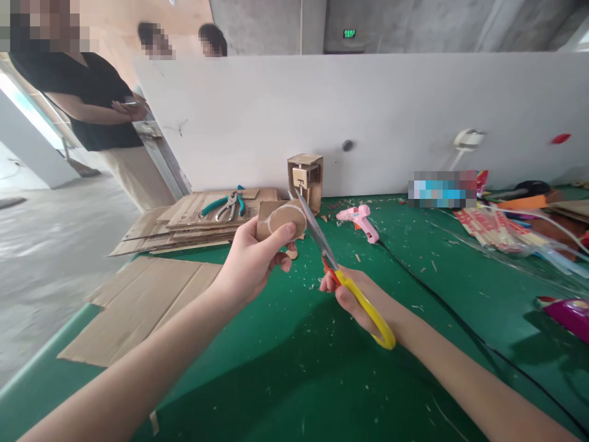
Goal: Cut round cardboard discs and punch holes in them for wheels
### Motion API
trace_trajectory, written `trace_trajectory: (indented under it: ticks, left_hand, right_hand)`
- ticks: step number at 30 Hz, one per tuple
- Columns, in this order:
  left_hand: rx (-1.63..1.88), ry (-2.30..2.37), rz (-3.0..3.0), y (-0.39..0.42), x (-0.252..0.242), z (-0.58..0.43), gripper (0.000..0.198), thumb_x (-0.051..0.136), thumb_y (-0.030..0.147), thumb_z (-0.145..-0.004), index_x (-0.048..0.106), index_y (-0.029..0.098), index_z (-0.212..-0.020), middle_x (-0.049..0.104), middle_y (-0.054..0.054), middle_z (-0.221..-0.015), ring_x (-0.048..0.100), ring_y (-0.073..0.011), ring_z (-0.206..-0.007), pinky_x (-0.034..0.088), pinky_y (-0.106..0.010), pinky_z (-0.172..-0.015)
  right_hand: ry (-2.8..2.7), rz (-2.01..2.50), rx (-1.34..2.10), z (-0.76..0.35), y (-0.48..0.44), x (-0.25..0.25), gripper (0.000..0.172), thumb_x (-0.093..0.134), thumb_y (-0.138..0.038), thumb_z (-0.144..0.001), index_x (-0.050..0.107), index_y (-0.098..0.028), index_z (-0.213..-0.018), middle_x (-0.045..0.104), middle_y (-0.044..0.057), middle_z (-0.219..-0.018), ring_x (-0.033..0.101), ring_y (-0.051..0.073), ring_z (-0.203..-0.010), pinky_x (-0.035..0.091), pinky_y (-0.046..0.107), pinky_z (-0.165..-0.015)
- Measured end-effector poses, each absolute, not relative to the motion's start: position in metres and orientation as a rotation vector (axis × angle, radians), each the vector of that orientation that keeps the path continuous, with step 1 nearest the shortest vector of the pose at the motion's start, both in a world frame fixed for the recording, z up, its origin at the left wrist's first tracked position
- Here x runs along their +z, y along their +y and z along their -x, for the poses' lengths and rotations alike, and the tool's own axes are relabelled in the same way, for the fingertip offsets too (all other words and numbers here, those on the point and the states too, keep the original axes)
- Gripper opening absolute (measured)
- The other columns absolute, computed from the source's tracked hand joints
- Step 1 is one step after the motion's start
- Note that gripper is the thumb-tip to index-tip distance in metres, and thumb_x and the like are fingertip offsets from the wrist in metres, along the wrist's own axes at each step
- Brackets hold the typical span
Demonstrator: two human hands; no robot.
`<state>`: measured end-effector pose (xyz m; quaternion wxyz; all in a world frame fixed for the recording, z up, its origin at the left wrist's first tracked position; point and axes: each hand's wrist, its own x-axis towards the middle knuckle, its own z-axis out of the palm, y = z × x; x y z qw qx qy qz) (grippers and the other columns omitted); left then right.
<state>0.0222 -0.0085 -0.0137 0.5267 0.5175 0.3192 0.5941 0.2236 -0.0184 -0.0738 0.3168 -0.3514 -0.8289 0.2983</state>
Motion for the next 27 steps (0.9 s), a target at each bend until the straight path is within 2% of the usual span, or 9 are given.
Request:
trace_trajectory:
  ticks: [7, 13, 18, 27]
  left_hand:
    - [1.437, 0.784, -1.21, -0.011, -0.014, -0.027, 0.021, 0.073, 0.027, -0.074, 0.057, 0.014, -0.081, 0.056, 0.001, -0.07, 0.051, -0.0068, -0.056, 0.041, -0.016, -0.039]
    - [1.429, 0.79, -1.24, -0.014, -0.013, -0.027, 0.02, 0.07, 0.024, -0.076, 0.053, 0.014, -0.079, 0.054, 0.003, -0.064, 0.049, -0.0063, -0.053, 0.042, -0.016, -0.038]
    - [1.409, 0.803, -1.288, -0.014, -0.013, -0.028, 0.018, 0.066, 0.024, -0.08, 0.051, 0.015, -0.076, 0.051, 0.004, -0.056, 0.046, -0.0057, -0.046, 0.042, -0.017, -0.037]
    - [1.417, 0.799, -1.31, -0.017, -0.012, -0.029, 0.021, 0.066, 0.025, -0.08, 0.049, 0.016, -0.071, 0.05, 0.004, -0.055, 0.044, -0.0052, -0.045, 0.041, -0.017, -0.036]
  right_hand:
    - [-2.244, 0.96, 0.772, -0.223, -0.02, -0.068, 0.056, 0.023, -0.069, -0.089, 0.044, -0.02, -0.072, 0.053, 0.005, -0.079, 0.045, 0.014, -0.06, 0.041, 0.032, -0.057]
    - [-2.224, 1.001, 0.745, -0.221, -0.021, -0.067, 0.052, 0.026, -0.065, -0.09, 0.043, -0.02, -0.071, 0.041, -0.001, -0.063, 0.039, 0.012, -0.052, 0.033, 0.028, -0.049]
    - [-2.207, 1.082, 0.677, -0.219, -0.022, -0.069, 0.047, 0.031, -0.06, -0.091, 0.04, -0.02, -0.068, 0.042, -0.001, -0.063, 0.039, 0.012, -0.051, 0.031, 0.028, -0.05]
    - [-2.168, 1.109, 0.445, -0.215, -0.022, -0.08, 0.041, 0.037, -0.052, -0.089, 0.034, -0.021, -0.062, 0.04, -0.002, -0.057, 0.037, 0.011, -0.048, 0.027, 0.026, -0.047]
